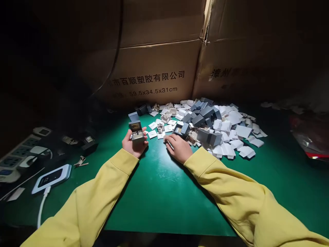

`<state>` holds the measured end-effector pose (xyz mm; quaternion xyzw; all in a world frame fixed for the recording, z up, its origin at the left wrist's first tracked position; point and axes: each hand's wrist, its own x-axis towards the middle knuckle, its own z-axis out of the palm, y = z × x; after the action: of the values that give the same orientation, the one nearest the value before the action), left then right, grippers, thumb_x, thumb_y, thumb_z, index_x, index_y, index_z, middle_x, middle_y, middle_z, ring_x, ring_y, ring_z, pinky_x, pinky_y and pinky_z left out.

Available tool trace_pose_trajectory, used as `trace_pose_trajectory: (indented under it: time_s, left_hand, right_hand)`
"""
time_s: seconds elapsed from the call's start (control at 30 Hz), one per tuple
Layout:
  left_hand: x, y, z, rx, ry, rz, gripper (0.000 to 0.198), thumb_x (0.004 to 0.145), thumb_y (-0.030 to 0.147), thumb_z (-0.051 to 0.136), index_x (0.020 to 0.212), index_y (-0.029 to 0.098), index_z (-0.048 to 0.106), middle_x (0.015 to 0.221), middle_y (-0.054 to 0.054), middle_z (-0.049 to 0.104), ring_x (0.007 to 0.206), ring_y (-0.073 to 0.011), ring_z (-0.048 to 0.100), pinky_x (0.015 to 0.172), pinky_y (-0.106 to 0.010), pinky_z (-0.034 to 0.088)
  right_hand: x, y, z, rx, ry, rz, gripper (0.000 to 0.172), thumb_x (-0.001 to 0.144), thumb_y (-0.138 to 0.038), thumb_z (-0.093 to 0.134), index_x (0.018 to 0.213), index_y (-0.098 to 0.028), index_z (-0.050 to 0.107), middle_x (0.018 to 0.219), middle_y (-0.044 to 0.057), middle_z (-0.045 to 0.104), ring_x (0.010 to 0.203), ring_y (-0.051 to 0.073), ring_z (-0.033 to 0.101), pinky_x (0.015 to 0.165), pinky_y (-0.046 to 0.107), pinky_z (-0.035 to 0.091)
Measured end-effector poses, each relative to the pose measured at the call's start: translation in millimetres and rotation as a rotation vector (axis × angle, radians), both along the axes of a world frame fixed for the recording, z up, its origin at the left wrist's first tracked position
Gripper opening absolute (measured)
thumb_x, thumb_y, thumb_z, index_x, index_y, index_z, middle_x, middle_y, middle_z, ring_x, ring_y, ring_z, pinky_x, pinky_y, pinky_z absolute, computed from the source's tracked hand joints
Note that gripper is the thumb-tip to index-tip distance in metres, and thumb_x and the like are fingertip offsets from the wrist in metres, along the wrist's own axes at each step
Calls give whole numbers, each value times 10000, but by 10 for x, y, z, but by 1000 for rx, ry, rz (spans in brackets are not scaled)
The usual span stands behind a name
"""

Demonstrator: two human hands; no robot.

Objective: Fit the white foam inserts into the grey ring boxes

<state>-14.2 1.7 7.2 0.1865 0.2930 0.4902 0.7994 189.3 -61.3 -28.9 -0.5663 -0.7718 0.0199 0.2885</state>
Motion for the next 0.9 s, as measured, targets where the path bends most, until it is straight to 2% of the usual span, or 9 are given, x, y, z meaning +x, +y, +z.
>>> trace_pose_trajectory:
  time_s: [0.1, 0.23, 0.33, 0.47, 0.57, 0.7, 0.77, 0.83, 0.9]
  left_hand:
    - [34, -18, -7, -23, 41, 4, 510, 899, 463, 310, 1076, 62, 572, 707, -71, 593, 554, -126, 572, 459, -227, 472]
    - [55, -40, -22, -24, 117, -13, 527, 896, 496, 332, 1055, 61, 584, 713, -64, 601, 538, -103, 564, 476, -208, 473]
    - [63, -50, -29, 3, 147, -37, 535, 898, 494, 329, 1062, 54, 587, 706, -61, 604, 531, -102, 562, 486, -214, 481]
    - [41, -45, -28, 3, 119, 20, 543, 902, 489, 304, 1061, 51, 583, 690, -52, 596, 525, -105, 560, 497, -225, 489]
    - [2, -33, -28, 4, 79, 77, 550, 896, 502, 304, 1061, 57, 581, 694, -46, 591, 530, -104, 561, 511, -228, 493]
    - [-22, -29, -30, 13, 63, 124, 557, 890, 512, 307, 1056, 61, 588, 684, -44, 583, 524, -103, 555, 507, -225, 485]
    - [-10, -29, -33, 17, 66, 136, 561, 889, 514, 305, 1047, 60, 593, 678, -48, 582, 518, -103, 552, 508, -223, 485]
    - [11, -25, -40, 28, 71, 139, 556, 891, 508, 304, 1040, 57, 595, 681, -51, 583, 517, -101, 554, 518, -221, 490]
    - [31, -16, -49, 42, 82, 133, 542, 896, 494, 302, 1026, 58, 596, 683, -53, 584, 514, -101, 556, 521, -220, 493]
  right_hand:
    - [-25, 79, -5, 0, -69, -23, 204, 870, -284, 466, 1011, -238, 606, 1057, 51, 623, 907, 185, 585, 665, 263, 456]
    - [-68, 184, -10, 8, -98, -25, 144, 864, -266, 476, 892, -218, 608, 1042, 56, 627, 891, 184, 579, 658, 260, 438]
    - [-89, 219, -4, 19, -106, -23, 132, 856, -274, 492, 875, -201, 601, 983, 69, 635, 872, 193, 577, 669, 270, 439]
    - [-91, 229, -20, 68, -91, -1, 152, 859, -253, 477, 929, -188, 596, 990, 83, 625, 873, 193, 573, 687, 279, 454]
    - [-65, 226, -73, 124, -65, 49, 162, 859, -245, 475, 939, -182, 601, 998, 92, 626, 888, 206, 559, 726, 308, 471]
    - [-60, 235, -124, 213, 11, 182, 167, 867, -222, 466, 944, -185, 610, 1065, 102, 627, 925, 216, 544, 773, 349, 485]
    - [-100, 307, -94, 254, 83, 220, 184, 877, -213, 450, 971, -198, 608, 1106, 92, 621, 960, 213, 544, 809, 357, 483]
    - [-166, 466, -20, 248, 135, 193, 216, 888, -202, 419, 998, -204, 606, 1115, 87, 617, 983, 205, 551, 848, 354, 471]
    - [-243, 701, 71, 113, 97, 82, 271, 894, -175, 367, 1026, -181, 604, 1079, 100, 621, 983, 200, 558, 850, 333, 462]
